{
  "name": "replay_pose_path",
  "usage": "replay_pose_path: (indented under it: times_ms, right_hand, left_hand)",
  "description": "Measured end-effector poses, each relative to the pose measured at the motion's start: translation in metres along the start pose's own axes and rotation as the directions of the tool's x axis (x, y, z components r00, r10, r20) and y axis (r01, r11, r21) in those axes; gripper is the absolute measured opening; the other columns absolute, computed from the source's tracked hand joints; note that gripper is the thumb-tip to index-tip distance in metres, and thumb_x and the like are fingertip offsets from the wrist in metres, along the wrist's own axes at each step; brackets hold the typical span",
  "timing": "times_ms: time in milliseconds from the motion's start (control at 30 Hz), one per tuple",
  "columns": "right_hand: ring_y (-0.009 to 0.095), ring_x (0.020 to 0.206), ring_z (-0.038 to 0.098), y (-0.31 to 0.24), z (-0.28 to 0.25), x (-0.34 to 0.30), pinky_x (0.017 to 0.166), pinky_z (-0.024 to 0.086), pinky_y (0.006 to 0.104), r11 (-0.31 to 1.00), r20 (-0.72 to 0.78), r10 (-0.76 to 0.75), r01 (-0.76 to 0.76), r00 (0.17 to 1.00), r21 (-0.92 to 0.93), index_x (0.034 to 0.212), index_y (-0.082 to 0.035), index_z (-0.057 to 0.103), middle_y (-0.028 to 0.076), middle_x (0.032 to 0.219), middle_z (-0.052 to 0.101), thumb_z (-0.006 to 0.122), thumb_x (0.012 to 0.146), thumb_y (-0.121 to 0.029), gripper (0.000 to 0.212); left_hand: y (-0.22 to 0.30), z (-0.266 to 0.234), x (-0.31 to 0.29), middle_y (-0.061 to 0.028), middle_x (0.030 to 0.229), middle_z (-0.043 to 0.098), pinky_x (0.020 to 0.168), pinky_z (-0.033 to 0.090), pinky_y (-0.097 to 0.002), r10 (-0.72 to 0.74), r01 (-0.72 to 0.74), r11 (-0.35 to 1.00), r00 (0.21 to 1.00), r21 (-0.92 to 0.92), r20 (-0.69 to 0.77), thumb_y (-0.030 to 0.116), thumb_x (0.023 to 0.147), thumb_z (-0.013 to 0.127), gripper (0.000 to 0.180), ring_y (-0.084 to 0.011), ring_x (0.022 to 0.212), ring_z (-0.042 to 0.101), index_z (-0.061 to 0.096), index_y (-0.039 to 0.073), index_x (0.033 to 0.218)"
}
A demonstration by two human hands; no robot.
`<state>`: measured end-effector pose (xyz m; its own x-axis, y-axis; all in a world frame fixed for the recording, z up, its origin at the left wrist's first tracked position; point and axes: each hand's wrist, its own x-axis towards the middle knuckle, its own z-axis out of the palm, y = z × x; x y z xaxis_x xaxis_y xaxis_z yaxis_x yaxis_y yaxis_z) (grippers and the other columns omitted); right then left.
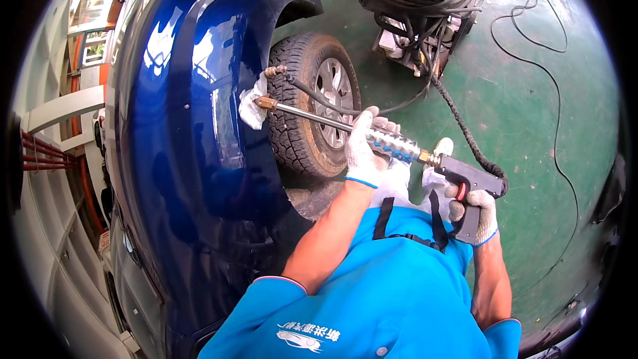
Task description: The person prepares a welding machine and then welds a specific spot on the front fender of a blue car. The person uses a welding torch to apply heat and filler to the metal surface, generating sparks during the process.
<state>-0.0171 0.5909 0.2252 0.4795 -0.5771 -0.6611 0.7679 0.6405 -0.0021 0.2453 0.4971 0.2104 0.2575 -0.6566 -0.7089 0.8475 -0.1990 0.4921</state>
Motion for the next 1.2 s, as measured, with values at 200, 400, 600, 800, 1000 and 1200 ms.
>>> replay_pose_path:
  times_ms: [200, 400, 600, 800, 1000, 1200]
  right_hand:
    - [0.027, 0.068, 0.067, -0.004, -0.013, 0.002, 0.060, 0.061, 0.0366, 1.000, 0.052, 0.026, -0.027, 0.998, 0.012, 0.136, 0.003, 0.046, 0.020, 0.101, 0.068, 0.066, 0.079, -0.010, 0.063]
    - [0.026, 0.064, 0.065, 0.000, -0.014, 0.004, 0.055, 0.058, 0.0362, 0.999, 0.038, -0.001, 0.003, 0.999, -0.035, 0.132, 0.004, 0.049, 0.019, 0.098, 0.068, 0.068, 0.077, -0.012, 0.059]
    - [0.025, 0.062, 0.065, 0.002, -0.014, 0.007, 0.054, 0.059, 0.0356, 0.997, 0.023, -0.045, 0.046, 0.999, -0.054, 0.132, 0.003, 0.048, 0.020, 0.098, 0.069, 0.068, 0.077, -0.012, 0.061]
    - [0.026, 0.064, 0.066, -0.004, -0.008, 0.003, 0.055, 0.059, 0.0361, 1.000, 0.035, 0.025, -0.025, 0.999, 0.003, 0.131, 0.003, 0.051, 0.017, 0.097, 0.069, 0.067, 0.076, -0.012, 0.059]
    - [0.025, 0.060, 0.064, 0.001, -0.011, 0.000, 0.054, 0.057, 0.0336, 0.998, 0.028, -0.038, 0.039, 0.999, -0.042, 0.118, 0.008, 0.057, 0.018, 0.091, 0.068, 0.069, 0.077, -0.017, 0.049]
    - [0.027, 0.068, 0.067, -0.009, -0.019, -0.004, 0.058, 0.060, 0.0356, 1.000, 0.059, 0.006, -0.008, 0.998, 0.029, 0.133, 0.003, 0.047, 0.019, 0.103, 0.069, 0.064, 0.081, -0.012, 0.057]
  left_hand:
    - [0.109, 0.007, 0.024, -0.0040, 0.072, 0.063, 0.064, 0.055, -0.0297, 0.274, -0.273, 0.962, 0.961, 0.025, -0.039, 0.024, 0.098, 0.062, 0.019, -0.0173, 0.066, 0.063, 0.060, 0.009, 0.087]
    - [0.170, -0.038, 0.091, 0.0059, 0.055, 0.030, 0.040, 0.027, -0.0238, 0.207, 0.061, 0.936, 0.699, -0.346, 0.685, 0.042, 0.105, 0.046, 0.039, -0.0078, 0.043, 0.027, 0.059, 0.011, 0.086]
    - [0.164, -0.045, 0.096, 0.0039, 0.059, 0.035, 0.041, 0.031, -0.0233, 0.214, 0.120, 0.904, 0.703, -0.410, 0.679, 0.038, 0.103, 0.052, 0.035, -0.0084, 0.045, 0.034, 0.059, 0.007, 0.089]
    - [0.164, 0.001, 0.067, 0.0078, 0.059, 0.030, 0.040, 0.025, -0.0262, 0.258, -0.260, 0.965, 0.957, -0.003, -0.130, 0.028, 0.100, 0.061, 0.022, -0.0076, 0.045, 0.027, 0.052, 0.016, 0.083]
    - [0.157, -0.024, 0.075, 0.0080, 0.057, 0.026, 0.043, 0.022, -0.0229, 0.164, 0.034, 0.922, 0.869, -0.387, 0.466, 0.028, 0.100, 0.061, 0.029, -0.0065, 0.045, 0.022, 0.050, 0.017, 0.075]
    - [0.150, 0.004, 0.049, 0.0095, 0.059, 0.031, 0.044, 0.028, -0.0225, 0.295, -0.306, 0.952, 0.930, -0.020, -0.220, 0.025, 0.094, 0.069, 0.018, -0.0050, 0.046, 0.028, 0.056, 0.014, 0.087]
